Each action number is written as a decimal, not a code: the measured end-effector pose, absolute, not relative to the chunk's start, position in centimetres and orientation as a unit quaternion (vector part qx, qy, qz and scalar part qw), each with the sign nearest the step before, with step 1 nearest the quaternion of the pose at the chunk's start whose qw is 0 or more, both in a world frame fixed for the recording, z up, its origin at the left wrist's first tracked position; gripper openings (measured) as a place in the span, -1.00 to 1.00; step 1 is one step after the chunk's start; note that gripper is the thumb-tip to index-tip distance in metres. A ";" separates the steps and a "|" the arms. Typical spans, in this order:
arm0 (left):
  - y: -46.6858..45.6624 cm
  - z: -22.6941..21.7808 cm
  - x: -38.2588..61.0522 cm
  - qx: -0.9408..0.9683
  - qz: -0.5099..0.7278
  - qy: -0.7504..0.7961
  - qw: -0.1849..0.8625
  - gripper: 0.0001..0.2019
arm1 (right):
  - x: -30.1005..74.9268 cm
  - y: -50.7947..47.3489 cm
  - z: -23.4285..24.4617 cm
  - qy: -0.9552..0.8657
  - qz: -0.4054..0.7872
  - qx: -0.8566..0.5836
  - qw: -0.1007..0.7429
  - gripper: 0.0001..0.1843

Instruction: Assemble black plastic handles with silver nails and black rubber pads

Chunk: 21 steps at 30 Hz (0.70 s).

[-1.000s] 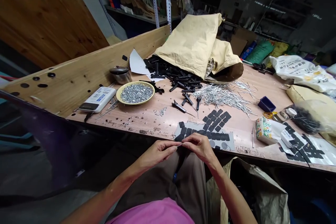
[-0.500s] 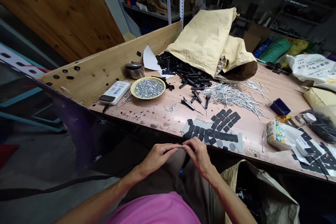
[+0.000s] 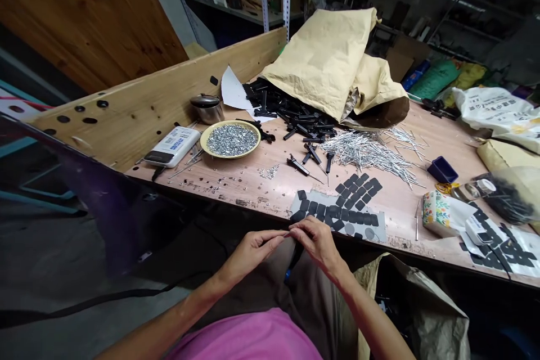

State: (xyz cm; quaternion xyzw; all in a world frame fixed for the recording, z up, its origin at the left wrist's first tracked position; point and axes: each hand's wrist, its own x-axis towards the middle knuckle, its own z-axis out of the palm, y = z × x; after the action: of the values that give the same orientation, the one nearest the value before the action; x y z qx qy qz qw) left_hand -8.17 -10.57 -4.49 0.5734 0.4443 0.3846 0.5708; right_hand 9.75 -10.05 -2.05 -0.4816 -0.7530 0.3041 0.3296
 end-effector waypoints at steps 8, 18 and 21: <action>-10.8 -5.6 -8.0 0.731 0.424 0.416 0.336 -0.75 | 10.2 -10.4 -1.5 -0.787 0.233 -0.484 0.304 -0.70; -10.8 -4.6 -6.3 0.656 0.426 0.436 0.445 -0.82 | 10.8 -11.0 -2.0 -0.775 0.108 -0.562 0.270 -0.51; -10.1 -3.7 -5.1 0.483 0.427 0.451 0.618 -0.81 | 11.4 -11.1 -1.5 -0.673 0.201 -0.625 0.340 -0.52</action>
State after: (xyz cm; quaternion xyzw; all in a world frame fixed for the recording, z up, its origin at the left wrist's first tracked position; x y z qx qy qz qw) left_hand -5.11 -10.13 -3.67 0.4829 0.4509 0.4268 0.6176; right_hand 11.36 -11.10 -1.48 -0.6253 -0.6729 0.2013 0.3401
